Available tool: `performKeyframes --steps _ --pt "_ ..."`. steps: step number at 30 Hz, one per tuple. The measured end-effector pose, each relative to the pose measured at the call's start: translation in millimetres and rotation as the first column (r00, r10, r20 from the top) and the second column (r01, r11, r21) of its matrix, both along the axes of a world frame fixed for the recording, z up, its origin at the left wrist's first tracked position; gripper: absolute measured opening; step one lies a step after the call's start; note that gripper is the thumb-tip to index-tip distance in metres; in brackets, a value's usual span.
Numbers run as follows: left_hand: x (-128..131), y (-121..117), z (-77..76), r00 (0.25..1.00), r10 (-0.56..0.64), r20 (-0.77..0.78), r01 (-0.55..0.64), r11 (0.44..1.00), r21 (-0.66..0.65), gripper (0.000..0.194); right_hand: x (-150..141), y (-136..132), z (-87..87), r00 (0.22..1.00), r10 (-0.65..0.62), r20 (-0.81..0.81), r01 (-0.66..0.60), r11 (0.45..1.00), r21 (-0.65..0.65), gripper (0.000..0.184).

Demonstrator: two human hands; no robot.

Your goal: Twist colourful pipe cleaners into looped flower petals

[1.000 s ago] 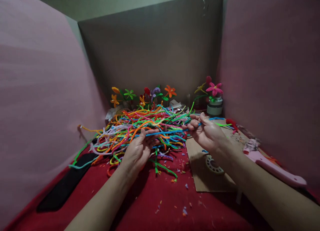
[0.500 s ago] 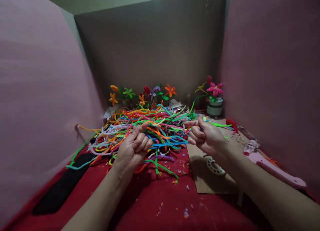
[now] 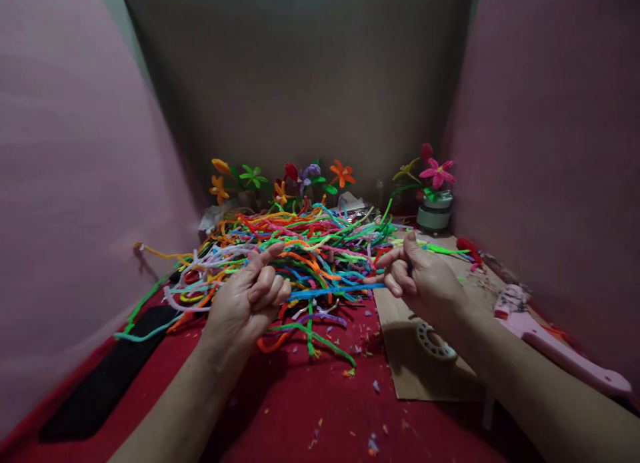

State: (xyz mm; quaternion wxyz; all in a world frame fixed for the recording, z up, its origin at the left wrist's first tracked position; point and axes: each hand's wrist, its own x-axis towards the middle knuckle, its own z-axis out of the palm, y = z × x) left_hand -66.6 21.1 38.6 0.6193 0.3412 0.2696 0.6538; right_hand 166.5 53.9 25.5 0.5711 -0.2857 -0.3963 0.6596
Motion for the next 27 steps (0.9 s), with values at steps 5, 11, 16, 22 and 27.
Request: performKeyframes --steps 5,11,16,22,27 --pt "-6.0 3.8 2.4 0.997 0.023 0.074 -0.024 1.0 0.013 0.025 -1.8 -3.3 0.4 0.999 0.041 -0.014 -0.042 0.995 -0.091 0.057" --pt "15.6 0.2 0.5 0.988 0.106 0.11 -0.104 0.994 -0.027 0.024 -2.7 -7.7 9.5 0.979 0.086 -0.186 -0.118 0.979 -0.168 0.057" --pt "38.3 -8.1 -15.1 0.946 -0.137 -0.294 0.097 0.985 -0.144 0.026 0.5 -3.9 5.7 0.969 0.079 -0.235 -0.131 0.969 -0.211 0.049" --pt "48.1 0.5 -16.7 0.948 -0.045 -0.315 0.005 0.992 -0.126 0.018 4.1 -1.9 1.3 0.943 0.141 -0.3 -0.191 0.971 -0.145 0.019" --pt "60.8 6.4 -12.8 0.96 0.038 -0.278 -0.069 0.992 -0.104 0.024 -9.3 -8.2 -9.5 0.975 0.186 -0.121 -0.195 0.979 -0.066 0.022"
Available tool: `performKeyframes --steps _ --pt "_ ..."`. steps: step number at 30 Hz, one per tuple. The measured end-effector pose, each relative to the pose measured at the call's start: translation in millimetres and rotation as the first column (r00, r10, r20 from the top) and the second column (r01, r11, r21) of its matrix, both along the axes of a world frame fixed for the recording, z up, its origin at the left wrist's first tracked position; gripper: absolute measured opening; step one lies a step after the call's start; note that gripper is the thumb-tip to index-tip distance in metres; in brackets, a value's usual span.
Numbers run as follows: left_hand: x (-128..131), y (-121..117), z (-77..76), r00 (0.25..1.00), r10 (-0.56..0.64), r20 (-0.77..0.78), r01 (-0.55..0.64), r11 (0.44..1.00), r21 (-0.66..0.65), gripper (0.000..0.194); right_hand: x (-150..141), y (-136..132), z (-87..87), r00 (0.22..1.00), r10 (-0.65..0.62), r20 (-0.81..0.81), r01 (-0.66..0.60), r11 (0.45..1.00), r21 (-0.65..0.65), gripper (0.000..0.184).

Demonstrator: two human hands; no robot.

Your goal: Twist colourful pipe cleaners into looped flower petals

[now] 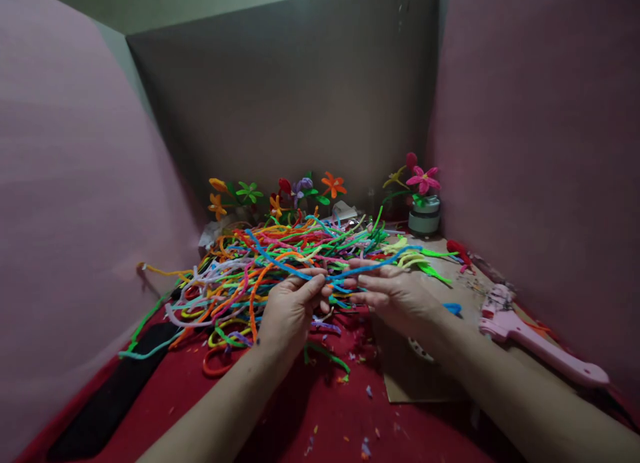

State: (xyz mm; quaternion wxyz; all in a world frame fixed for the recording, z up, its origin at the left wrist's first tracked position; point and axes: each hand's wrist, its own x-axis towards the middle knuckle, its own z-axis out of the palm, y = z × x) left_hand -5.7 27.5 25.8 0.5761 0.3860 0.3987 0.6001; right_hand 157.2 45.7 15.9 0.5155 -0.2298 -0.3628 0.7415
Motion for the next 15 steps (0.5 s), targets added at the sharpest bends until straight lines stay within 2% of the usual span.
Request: performKeyframes --steps 2,5,8,11,15 --pt "5.4 0.7 -2.8 1.0 -0.007 -0.011 0.007 1.0 -0.006 0.024 -8.1 -2.3 -6.5 0.998 0.012 0.057 -0.015 0.998 0.068 0.016" --pt "11.0 -0.2 -8.6 0.999 -0.036 -0.04 0.035 0.999 -0.031 0.023 -14.9 -3.4 -12.2 0.993 -0.068 0.1 0.058 0.994 0.097 0.017" --pt "12.3 -2.3 -12.2 0.996 -0.062 -0.066 0.057 0.995 -0.077 0.024 -14.1 -2.4 -12.0 0.99 -0.12 0.075 0.113 0.99 0.086 0.018" --pt "11.0 -3.8 -14.2 0.993 -0.083 -0.087 0.073 0.991 -0.111 0.022 -11.4 -2.0 -8.9 0.992 -0.118 0.034 0.116 0.991 0.059 0.02" --pt "9.0 -5.4 -16.6 0.985 -0.114 -0.126 0.103 0.991 -0.089 0.019 -10.7 -1.9 -6.8 0.994 -0.113 0.01 0.113 0.994 -0.006 0.024"
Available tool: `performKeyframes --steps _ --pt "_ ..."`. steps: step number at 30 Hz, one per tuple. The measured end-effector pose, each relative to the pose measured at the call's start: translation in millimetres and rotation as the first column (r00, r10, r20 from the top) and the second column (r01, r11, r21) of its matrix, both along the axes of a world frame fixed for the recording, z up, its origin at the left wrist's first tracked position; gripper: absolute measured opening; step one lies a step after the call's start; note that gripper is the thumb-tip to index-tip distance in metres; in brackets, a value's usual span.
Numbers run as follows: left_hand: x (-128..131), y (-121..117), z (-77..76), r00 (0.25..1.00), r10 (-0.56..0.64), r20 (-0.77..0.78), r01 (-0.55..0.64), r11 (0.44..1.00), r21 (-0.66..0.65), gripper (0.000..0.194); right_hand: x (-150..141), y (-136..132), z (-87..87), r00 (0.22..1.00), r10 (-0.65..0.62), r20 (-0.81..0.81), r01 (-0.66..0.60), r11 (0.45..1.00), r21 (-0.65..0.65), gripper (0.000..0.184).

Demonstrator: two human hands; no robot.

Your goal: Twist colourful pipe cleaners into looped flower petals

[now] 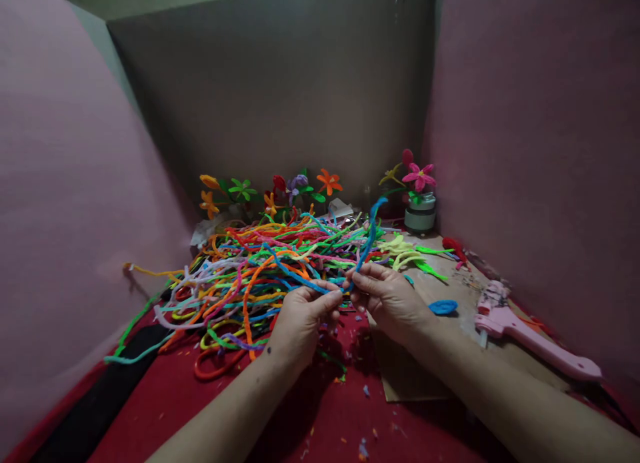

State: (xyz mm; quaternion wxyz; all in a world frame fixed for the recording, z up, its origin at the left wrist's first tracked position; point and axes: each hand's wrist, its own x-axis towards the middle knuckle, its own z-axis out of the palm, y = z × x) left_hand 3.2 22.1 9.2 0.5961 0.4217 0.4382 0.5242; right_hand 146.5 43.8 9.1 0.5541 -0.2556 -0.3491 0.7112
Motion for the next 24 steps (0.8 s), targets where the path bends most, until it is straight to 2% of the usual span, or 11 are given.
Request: performKeyframes --steps 3,7,11,17,24 --pt "-0.5 -2.1 1.5 1.0 -0.006 -0.023 0.006 0.999 0.033 0.017 -0.9 -0.3 -2.0 0.999 -0.005 0.042 0.005 1.0 -0.02 0.025" --pt "-0.9 -3.8 5.8 0.993 0.024 -0.113 -0.009 0.991 0.132 0.016 -1.6 -4.2 -4.6 0.974 0.033 0.224 -0.034 0.999 -0.002 0.021" --pt "-1.3 -3.2 3.4 0.992 0.043 -0.117 -0.019 0.98 0.199 0.017 -2.2 -8.7 -2.6 0.942 0.012 0.335 -0.024 0.999 0.032 0.021" --pt "0.9 -1.7 -2.1 0.992 0.085 -0.091 -0.065 0.977 0.205 0.016 -2.6 -10.3 -1.9 0.907 0.046 0.418 -0.069 0.997 0.041 0.019" --pt "3.1 -4.6 1.2 0.997 0.075 0.01 -0.076 0.982 0.176 0.02 2.0 -9.9 -1.1 0.901 0.2 0.386 -0.218 0.976 0.003 0.016"
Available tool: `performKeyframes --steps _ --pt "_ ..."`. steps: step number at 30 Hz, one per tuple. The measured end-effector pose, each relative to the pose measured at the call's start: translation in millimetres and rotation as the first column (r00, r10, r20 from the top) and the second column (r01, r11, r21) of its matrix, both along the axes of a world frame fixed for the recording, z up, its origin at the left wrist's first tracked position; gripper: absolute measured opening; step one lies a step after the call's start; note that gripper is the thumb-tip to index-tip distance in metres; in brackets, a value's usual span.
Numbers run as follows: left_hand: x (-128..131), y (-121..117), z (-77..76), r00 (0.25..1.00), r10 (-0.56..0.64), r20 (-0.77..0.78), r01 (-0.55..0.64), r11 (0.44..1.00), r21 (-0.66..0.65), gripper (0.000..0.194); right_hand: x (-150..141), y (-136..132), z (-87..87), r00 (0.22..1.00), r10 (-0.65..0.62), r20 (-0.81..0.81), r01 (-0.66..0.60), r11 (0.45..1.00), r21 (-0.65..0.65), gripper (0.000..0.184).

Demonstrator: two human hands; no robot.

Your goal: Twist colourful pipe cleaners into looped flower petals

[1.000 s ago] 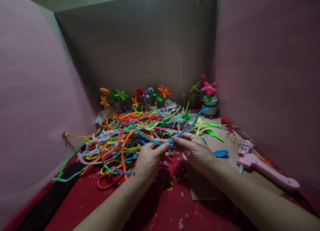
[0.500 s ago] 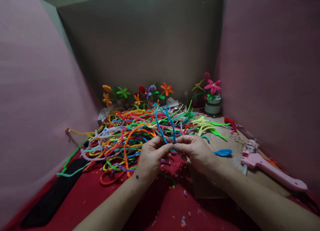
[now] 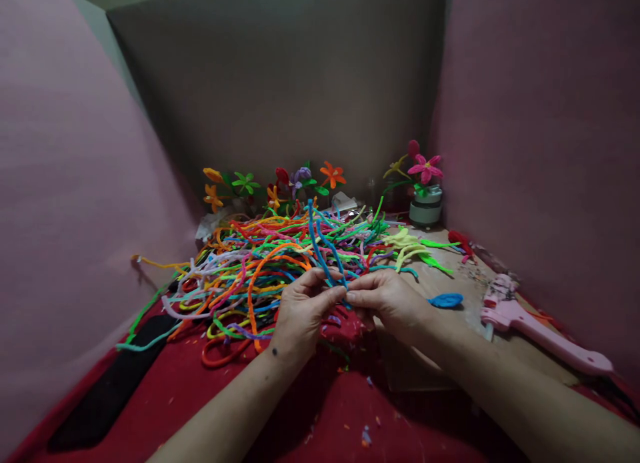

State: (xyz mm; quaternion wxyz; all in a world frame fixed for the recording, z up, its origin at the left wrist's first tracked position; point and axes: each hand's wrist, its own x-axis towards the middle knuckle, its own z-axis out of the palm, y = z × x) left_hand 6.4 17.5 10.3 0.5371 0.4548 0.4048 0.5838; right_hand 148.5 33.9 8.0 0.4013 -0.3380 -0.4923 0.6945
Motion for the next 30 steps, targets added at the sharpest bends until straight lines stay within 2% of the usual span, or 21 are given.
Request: performKeyframes --steps 5,8,11,14,17,23,26,30 --pt "0.7 -3.6 5.0 0.996 -0.055 0.071 0.059 0.997 -0.055 0.024 5.7 3.5 1.4 0.987 0.149 -0.056 -0.155 0.981 -0.12 0.014" --pt "1.0 -5.4 7.3 0.99 -0.106 0.088 0.11 0.993 -0.04 0.032 7.9 5.7 0.5 0.954 0.272 -0.129 -0.292 0.941 -0.173 0.012" --pt "0.4 -5.9 6.7 0.988 -0.138 0.07 0.143 0.987 -0.078 0.029 7.8 7.1 -1.5 0.927 0.324 -0.19 -0.361 0.907 -0.216 0.014" --pt "-0.4 -5.5 3.8 0.991 -0.126 0.042 0.13 0.984 -0.125 0.027 5.8 8.0 -3.6 0.942 0.266 -0.206 -0.315 0.912 -0.264 0.008" --pt "0.3 -4.8 1.0 0.996 -0.095 0.0 0.094 0.988 -0.122 0.028 2.9 7.5 -4.0 0.971 0.177 -0.161 -0.214 0.942 -0.258 0.007" --pt "-2.7 1.6 1.4 0.992 0.015 -0.125 -0.024 0.997 -0.068 0.026 -4.3 -2.2 2.8 0.991 0.051 0.126 -0.042 0.996 -0.073 0.011" --pt "-10.3 7.1 6.4 0.973 0.102 -0.207 -0.105 0.995 -0.001 0.03 -7.1 -6.9 6.7 0.957 0.006 0.289 -0.01 1.0 0.014 0.013" --pt "-19.9 12.7 16.7 0.961 0.191 -0.199 -0.178 0.981 0.08 0.024 -7.5 -7.1 6.2 0.94 0.026 0.341 -0.033 0.999 0.015 0.012"
